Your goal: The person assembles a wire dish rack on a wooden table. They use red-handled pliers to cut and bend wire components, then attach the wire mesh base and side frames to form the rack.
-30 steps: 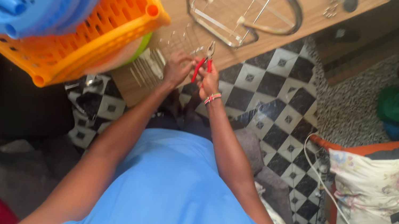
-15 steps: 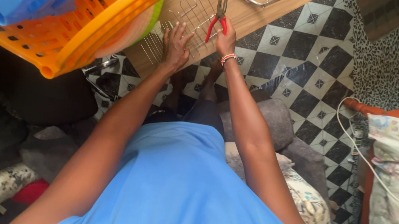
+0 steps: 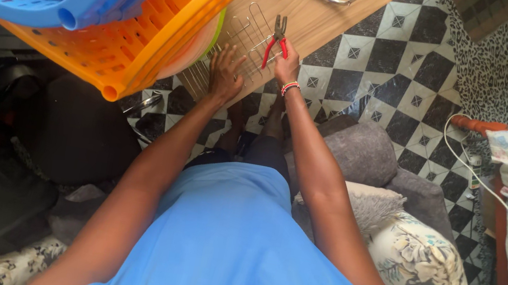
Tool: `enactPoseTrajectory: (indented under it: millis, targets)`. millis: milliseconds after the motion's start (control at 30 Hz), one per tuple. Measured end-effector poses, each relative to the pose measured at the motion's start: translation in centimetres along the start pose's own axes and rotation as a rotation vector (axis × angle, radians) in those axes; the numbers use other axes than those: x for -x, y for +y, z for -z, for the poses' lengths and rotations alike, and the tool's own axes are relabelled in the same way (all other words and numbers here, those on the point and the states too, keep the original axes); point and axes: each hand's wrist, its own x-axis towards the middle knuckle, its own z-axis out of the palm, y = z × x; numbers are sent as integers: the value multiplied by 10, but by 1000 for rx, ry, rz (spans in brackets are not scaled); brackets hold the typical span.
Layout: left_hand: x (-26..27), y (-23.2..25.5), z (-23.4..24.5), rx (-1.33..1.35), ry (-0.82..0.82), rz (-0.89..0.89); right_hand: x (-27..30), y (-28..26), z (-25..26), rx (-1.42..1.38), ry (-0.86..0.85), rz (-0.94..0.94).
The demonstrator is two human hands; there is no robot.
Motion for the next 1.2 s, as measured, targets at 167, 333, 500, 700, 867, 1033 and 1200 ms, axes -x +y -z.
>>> enactPoseTrajectory:
  millis: [167,333,500,700,867,1033,1200]
  targets:
    - [-35,21,14,114,141,-15,-20,-11,5,-242,53,82]
    - [-100,23,-2,284,224,-8,-27,-39,14,-513,21,31]
    - [-176,17,-26,449,169,352,-40,-58,21,-751,-22,-200]
    - [-222,21,-34,779,241,212,-50,-28,52,-883,137,-279]
    - [-230,31,-45,796,268,156,-65,-15,83,-951,161,-311]
    - [-210,44,-50,683,252,195,-65,-9,92,-983,153,-299]
    - [-218,44,-48,817,261,183,-61,-9,85,-938,-64,-281]
